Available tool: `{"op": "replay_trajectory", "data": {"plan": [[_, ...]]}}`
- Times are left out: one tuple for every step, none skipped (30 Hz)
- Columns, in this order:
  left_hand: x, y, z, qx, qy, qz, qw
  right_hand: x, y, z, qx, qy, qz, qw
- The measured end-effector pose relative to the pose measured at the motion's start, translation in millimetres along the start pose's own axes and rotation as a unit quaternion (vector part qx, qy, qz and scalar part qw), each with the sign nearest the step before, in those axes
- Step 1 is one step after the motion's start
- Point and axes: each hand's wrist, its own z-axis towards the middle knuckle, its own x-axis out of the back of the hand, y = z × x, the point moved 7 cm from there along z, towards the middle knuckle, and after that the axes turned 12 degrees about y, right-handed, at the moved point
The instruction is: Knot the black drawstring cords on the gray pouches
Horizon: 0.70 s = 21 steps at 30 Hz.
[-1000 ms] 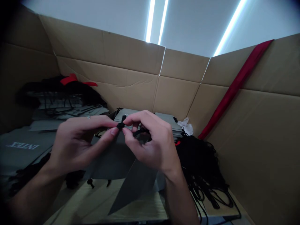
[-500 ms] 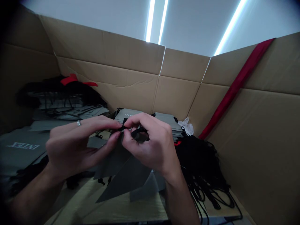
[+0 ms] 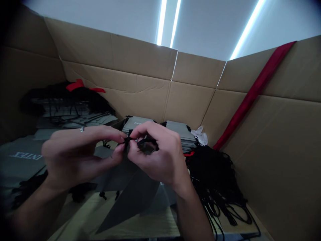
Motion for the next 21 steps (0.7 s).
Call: {"op": "replay_trajectory", "data": {"plan": [[0.7,-3.2,0.3,0.019,0.005,-0.021,1.000,0.2,0.3,0.2,-0.006,0.004,0.008,1.000],[1.1,-6.0,1.1,0.036,0.010,-0.042,0.998,0.6,0.4,0.5,-0.009,0.010,0.015,1.000],[1.2,-8.3,2.3,0.052,0.016,-0.063,0.997,0.8,0.4,0.7,-0.012,0.017,0.021,1.000],[0.6,-10.2,4.0,0.067,0.021,-0.085,0.994,0.9,0.2,0.7,-0.012,0.024,0.027,0.999],[-0.6,-12.0,6.0,0.087,0.024,-0.108,0.990,0.8,0.2,0.7,-0.011,0.032,0.032,0.999],[-2.1,-14.0,8.0,0.109,0.029,-0.129,0.985,0.4,0.5,0.5,-0.011,0.040,0.035,0.999],[-3.9,-16.1,9.7,0.135,0.035,-0.149,0.979,0.0,1.0,0.1,-0.009,0.049,0.036,0.998],[-6.0,-18.4,11.0,0.164,0.041,-0.167,0.971,-0.3,1.5,-0.3,-0.006,0.060,0.033,0.998],[-9.0,-21.0,11.4,0.196,0.042,-0.183,0.962,-0.2,1.8,-0.7,-0.001,0.073,0.026,0.997],[-13.1,-23.5,10.8,0.228,0.034,-0.197,0.953,0.1,1.9,-1.1,0.006,0.086,0.016,0.996],[-17.7,-25.3,9.5,0.254,0.018,-0.209,0.944,0.7,1.6,-1.4,0.014,0.097,0.006,0.995],[-21.7,-26.5,7.9,0.270,-0.001,-0.214,0.939,1.5,0.9,-1.5,0.022,0.105,-0.003,0.994],[-24.5,-27.3,6.2,0.277,-0.020,-0.208,0.938,2.5,0.2,-1.3,0.028,0.107,-0.009,0.994],[-25.6,-27.6,5.0,0.271,-0.036,-0.192,0.943,3.6,-0.3,-0.7,0.029,0.102,-0.009,0.994],[-24.6,-27.3,4.6,0.251,-0.045,-0.167,0.952,4.9,-0.5,0.2,0.026,0.093,-0.002,0.995],[-22.1,-26.1,4.9,0.220,-0.046,-0.135,0.965,6.5,-0.5,1.4,0.021,0.079,0.009,0.997],[-19.4,-23.9,5.4,0.182,-0.047,-0.102,0.977,7.5,0.1,2.8,0.013,0.058,0.020,0.998],[-17.4,-20.4,5.8,0.139,-0.051,-0.074,0.986,7.7,0.9,4.0,0.007,0.029,0.030,0.999],[-16.2,-15.8,6.1,0.095,-0.056,-0.056,0.992,6.9,1.6,4.8,0.004,-0.004,0.036,0.999],[-15.6,-10.7,6.0,0.054,-0.061,-0.045,0.996,5.4,2.3,5.3,0.006,-0.038,0.039,0.998],[-15.7,-5.9,5.6,0.021,-0.066,-0.038,0.997,3.5,3.1,5.5,0.010,-0.070,0.040,0.997]]}}
